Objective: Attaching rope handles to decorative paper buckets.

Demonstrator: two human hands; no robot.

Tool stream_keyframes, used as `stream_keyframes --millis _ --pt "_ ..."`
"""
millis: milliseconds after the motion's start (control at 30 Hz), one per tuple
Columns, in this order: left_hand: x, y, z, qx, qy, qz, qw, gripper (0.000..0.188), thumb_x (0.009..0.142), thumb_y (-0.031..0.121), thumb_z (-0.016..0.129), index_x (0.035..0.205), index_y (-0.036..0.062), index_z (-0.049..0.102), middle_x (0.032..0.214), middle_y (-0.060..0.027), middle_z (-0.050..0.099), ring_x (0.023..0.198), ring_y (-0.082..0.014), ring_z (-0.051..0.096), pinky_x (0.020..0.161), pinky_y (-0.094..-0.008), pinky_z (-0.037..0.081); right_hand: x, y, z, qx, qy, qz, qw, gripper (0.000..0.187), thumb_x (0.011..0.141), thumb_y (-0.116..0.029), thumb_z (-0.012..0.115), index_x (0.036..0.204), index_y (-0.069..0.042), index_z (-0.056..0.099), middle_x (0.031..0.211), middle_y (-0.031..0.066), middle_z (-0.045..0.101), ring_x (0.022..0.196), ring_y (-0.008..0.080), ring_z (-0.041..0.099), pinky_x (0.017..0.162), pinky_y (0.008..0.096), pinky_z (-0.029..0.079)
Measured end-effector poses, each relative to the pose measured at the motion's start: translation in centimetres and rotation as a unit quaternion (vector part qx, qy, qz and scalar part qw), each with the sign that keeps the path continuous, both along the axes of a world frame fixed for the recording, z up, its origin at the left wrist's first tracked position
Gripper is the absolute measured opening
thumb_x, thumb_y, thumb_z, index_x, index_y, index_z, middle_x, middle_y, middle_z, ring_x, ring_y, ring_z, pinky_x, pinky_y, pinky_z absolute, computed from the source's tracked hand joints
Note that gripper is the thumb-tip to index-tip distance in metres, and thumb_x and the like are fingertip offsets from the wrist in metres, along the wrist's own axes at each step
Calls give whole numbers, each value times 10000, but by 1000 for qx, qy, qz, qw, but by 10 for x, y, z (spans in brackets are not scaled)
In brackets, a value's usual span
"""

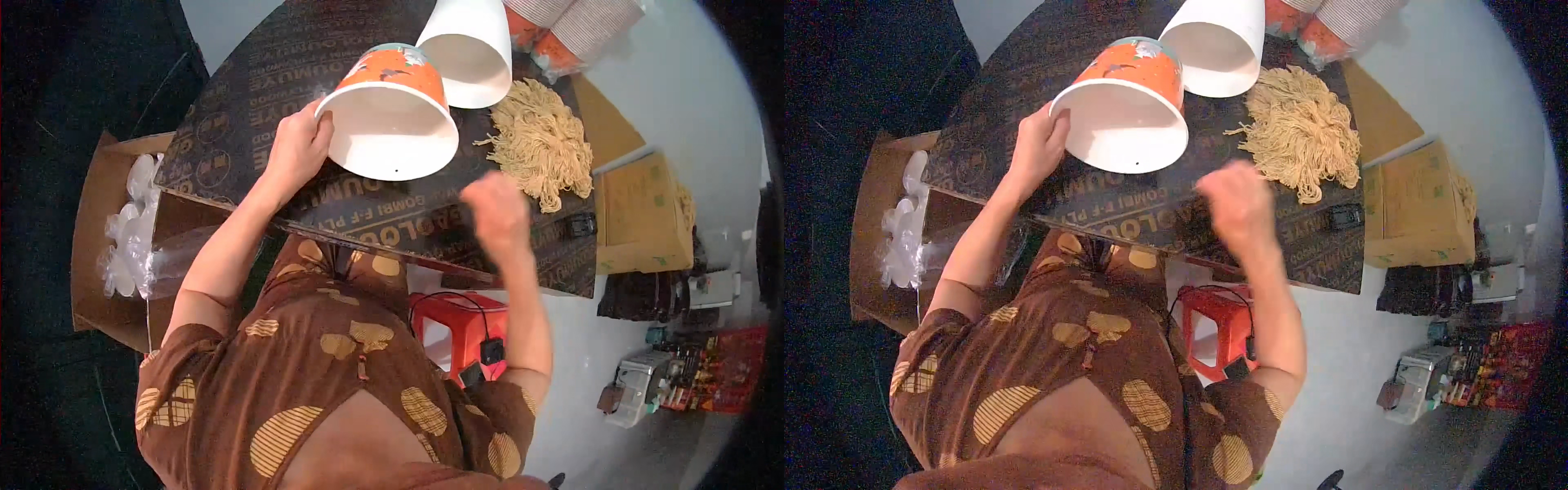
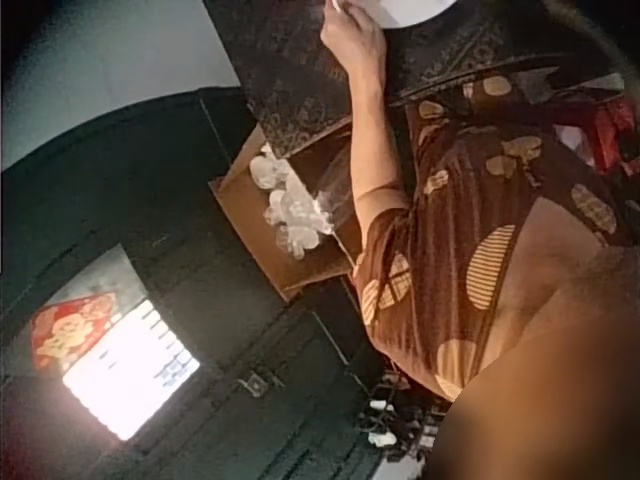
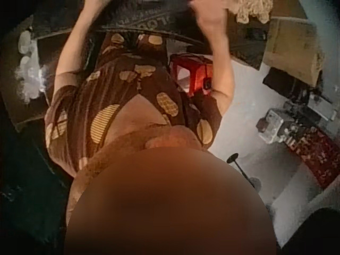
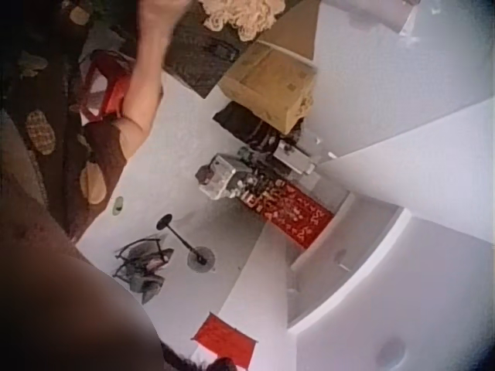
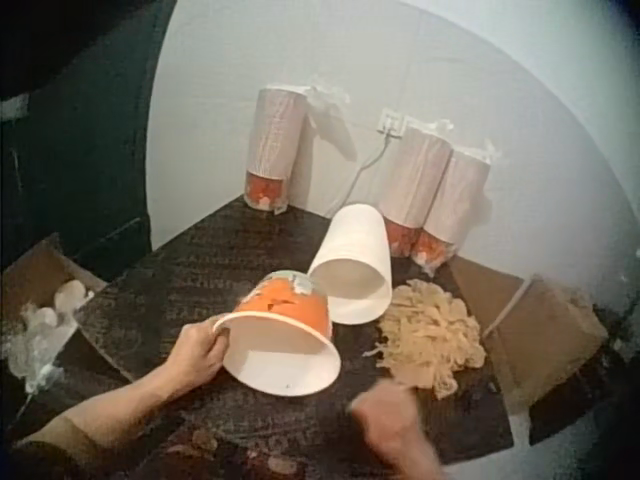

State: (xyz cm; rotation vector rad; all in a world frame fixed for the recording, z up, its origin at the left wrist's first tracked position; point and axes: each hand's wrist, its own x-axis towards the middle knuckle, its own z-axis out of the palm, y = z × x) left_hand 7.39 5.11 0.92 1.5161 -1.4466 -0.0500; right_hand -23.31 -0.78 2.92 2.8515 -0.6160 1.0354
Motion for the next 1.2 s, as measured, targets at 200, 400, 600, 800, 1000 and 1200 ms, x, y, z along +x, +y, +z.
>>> stream_keyframes --millis 200,400,600,800,1000,1200 --pt "-9 10 17 181 362 -63 912 254 936 147 454 862 -61 579 601 -56 567 378 -88 457 324 -235 334 56 77 5 110 -97 73 987 214 788 47 599 986 -9 659 760 86 601 637 228 582 574 306 484" --pt "-7 13 15 169 504 -138 836 241 891 93 438 843 -105 566 542 -72 524 346 -109 418 288 -244 292 62 75 12 333 -286 -1 899 313 925 -21 547 1227 34 483 761 29 584 685 89 550 662 214 454" --pt "-5 14 12 172 545 -140 808 227 882 87 457 871 -111 567 580 -86 545 346 -107 414 288 -237 289 70 66 11 358 -326 11 875 319 907 -10 572 1204 1 456 747 50 619 677 87 573 650 226 474" --pt "-5 15 14 174 540 -146 811 230 887 86 461 878 -120 562 592 -95 553 351 -101 415 286 -233 288 76 63 14 347 -318 10 882 326 898 25 567 1199 1 444 740 45 613 670 73 564 628 214 469" --pt "-6 15 13 167 544 -144 809 233 899 89 462 891 -126 552 591 -97 553 349 -102 411 283 -235 283 78 60 13 346 -318 18 882 329 897 29 567 1199 -6 442 725 41 603 654 70 551 613 213 462" --pt "-7 15 13 169 544 -133 811 227 906 87 459 908 -123 544 584 -97 548 347 -101 402 282 -235 277 77 58 9 337 -315 21 887 334 899 18 574 1204 -6 439 724 49 605 658 75 558 618 218 466"
